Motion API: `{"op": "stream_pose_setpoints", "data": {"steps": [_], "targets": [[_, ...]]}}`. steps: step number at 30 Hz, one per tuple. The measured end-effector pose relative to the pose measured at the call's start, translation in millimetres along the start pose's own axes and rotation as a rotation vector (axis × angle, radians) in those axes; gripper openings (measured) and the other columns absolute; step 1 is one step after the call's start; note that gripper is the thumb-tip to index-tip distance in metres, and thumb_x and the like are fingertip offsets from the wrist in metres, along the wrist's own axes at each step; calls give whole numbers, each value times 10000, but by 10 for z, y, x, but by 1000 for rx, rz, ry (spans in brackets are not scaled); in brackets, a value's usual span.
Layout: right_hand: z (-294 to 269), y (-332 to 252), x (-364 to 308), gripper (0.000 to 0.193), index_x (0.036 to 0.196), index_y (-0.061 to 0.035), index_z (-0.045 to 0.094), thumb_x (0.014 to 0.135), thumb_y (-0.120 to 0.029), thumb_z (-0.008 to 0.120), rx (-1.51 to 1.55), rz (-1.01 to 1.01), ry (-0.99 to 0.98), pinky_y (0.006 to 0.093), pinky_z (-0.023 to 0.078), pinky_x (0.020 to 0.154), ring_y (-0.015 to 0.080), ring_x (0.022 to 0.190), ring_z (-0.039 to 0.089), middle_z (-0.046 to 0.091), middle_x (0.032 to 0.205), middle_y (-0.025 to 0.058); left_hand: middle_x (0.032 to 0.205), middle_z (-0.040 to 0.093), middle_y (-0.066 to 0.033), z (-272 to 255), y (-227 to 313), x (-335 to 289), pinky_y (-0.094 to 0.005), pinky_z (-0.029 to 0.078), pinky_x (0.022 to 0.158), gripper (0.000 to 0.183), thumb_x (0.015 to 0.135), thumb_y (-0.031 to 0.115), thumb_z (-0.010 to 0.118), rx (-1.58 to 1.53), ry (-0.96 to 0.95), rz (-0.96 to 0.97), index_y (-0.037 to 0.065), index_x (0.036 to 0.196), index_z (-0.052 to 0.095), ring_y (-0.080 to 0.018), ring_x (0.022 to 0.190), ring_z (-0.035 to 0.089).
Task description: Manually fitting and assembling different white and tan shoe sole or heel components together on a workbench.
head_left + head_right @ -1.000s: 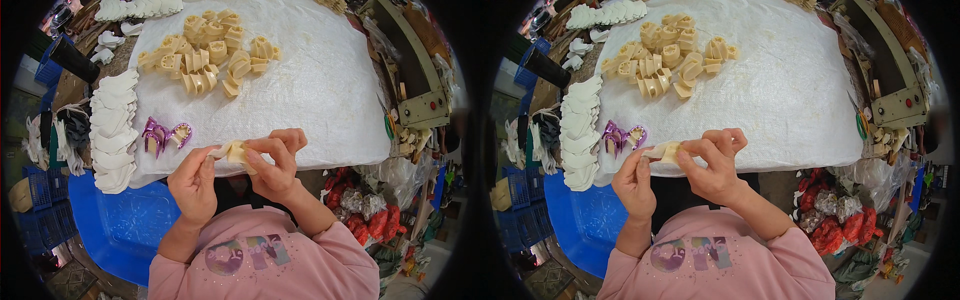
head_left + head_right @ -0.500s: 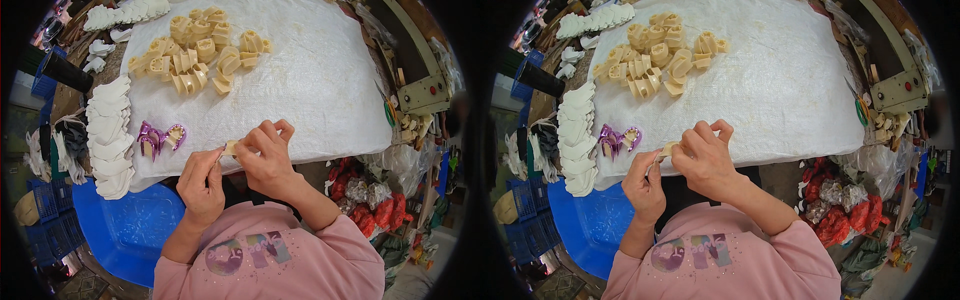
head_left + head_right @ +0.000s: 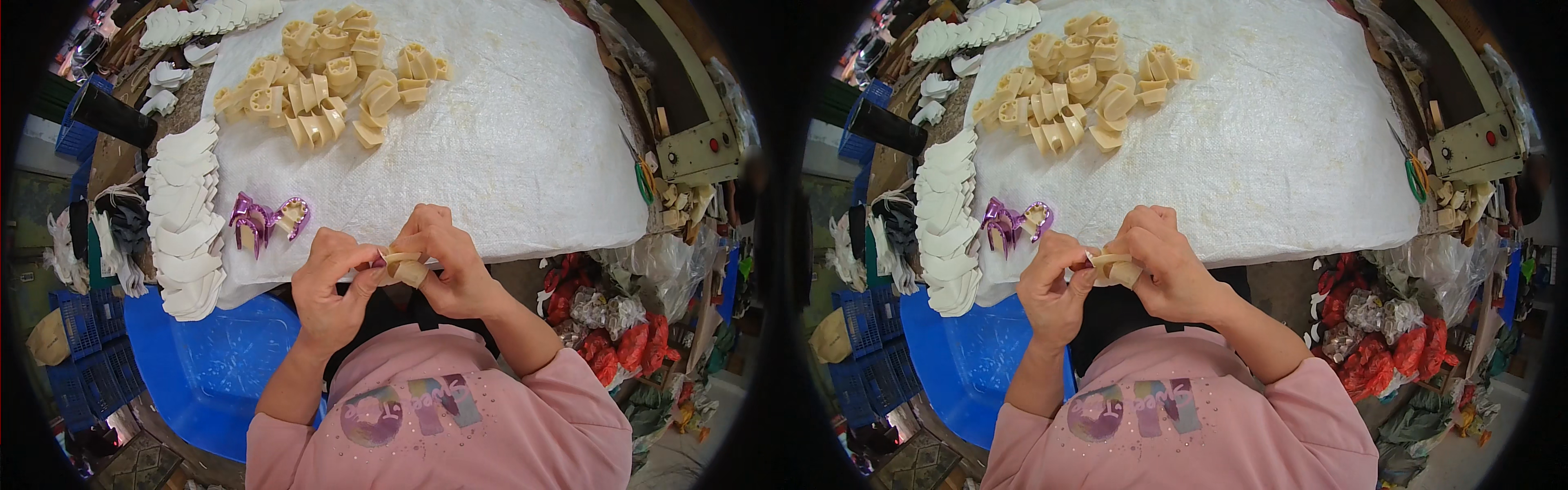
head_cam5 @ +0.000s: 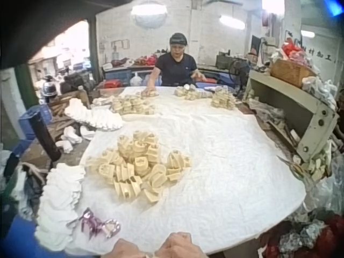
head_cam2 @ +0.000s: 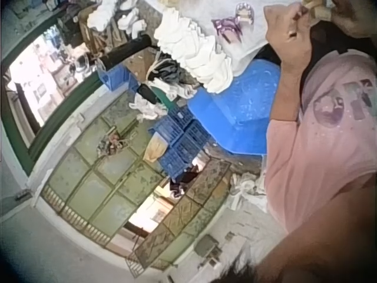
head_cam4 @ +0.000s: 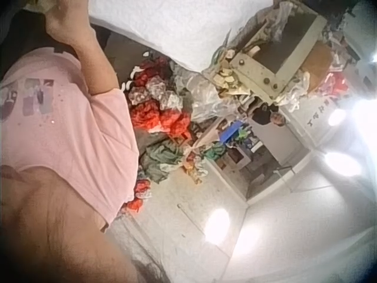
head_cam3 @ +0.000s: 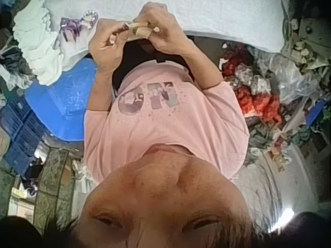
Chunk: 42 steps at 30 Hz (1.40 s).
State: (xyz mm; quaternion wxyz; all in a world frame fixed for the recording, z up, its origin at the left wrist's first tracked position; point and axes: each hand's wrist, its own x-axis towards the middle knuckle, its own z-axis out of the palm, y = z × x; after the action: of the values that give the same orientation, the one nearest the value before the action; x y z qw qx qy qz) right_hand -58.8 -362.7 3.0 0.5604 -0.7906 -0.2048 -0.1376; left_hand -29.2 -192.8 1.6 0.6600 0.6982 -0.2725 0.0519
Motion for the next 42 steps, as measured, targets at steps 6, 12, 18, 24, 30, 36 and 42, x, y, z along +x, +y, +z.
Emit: {"op": "stream_pose_setpoints", "data": {"steps": [6,12,18,24,30,36,42], "targets": [[-28,-54,7,276,890,-85,545,649,38,600,-93,9,-161,347,270,759,216,777,459,460,762,45,614,473,-25,42,8,7,-260,321,498,184,830,99,632,288,-26,121,10,705,531,-139,566,403],[-78,-58,58,288,886,-93,568,633,29,629,-123,-56,-131,352,278,754,209,795,471,487,780,40,657,478,-30,111,38,-49,-268,344,552,153,812,80,652,145,44,-3,17,712,555,-173,629,426],[-64,-95,141,313,926,-91,580,642,9,666,-266,-146,-65,363,318,778,230,809,499,570,901,43,680,473,-33,5,-54,-76,-289,388,631,168,677,-39,700,292,147,253,59,793,629,-204,686,463],[-11,-36,-98,244,1006,-54,568,805,-154,662,-165,-47,156,326,430,731,233,833,541,605,963,97,746,464,-46,-122,-50,-59,-315,390,663,280,609,-84,697,289,208,225,81,822,623,-219,727,459],[222,-146,-185,277,1064,-16,514,933,-259,522,929,580,402,270,467,778,126,900,559,602,981,91,828,519,-95,61,85,-12,-343,448,713,251,629,-76,687,86,180,308,50,823,589,-255,802,534],[128,-70,-330,247,1069,13,503,963,-201,440,814,585,285,322,498,849,178,973,590,593,1086,146,839,554,-112,94,47,-60,-315,487,579,173,635,-67,658,387,-59,485,-11,754,545,-267,758,613],[70,-181,-310,253,1095,51,516,959,-134,409,841,589,264,343,489,880,198,1034,571,580,1141,171,801,517,-93,176,67,-21,-315,406,499,157,642,-56,635,578,-134,462,26,684,508,-221,650,524]]}}
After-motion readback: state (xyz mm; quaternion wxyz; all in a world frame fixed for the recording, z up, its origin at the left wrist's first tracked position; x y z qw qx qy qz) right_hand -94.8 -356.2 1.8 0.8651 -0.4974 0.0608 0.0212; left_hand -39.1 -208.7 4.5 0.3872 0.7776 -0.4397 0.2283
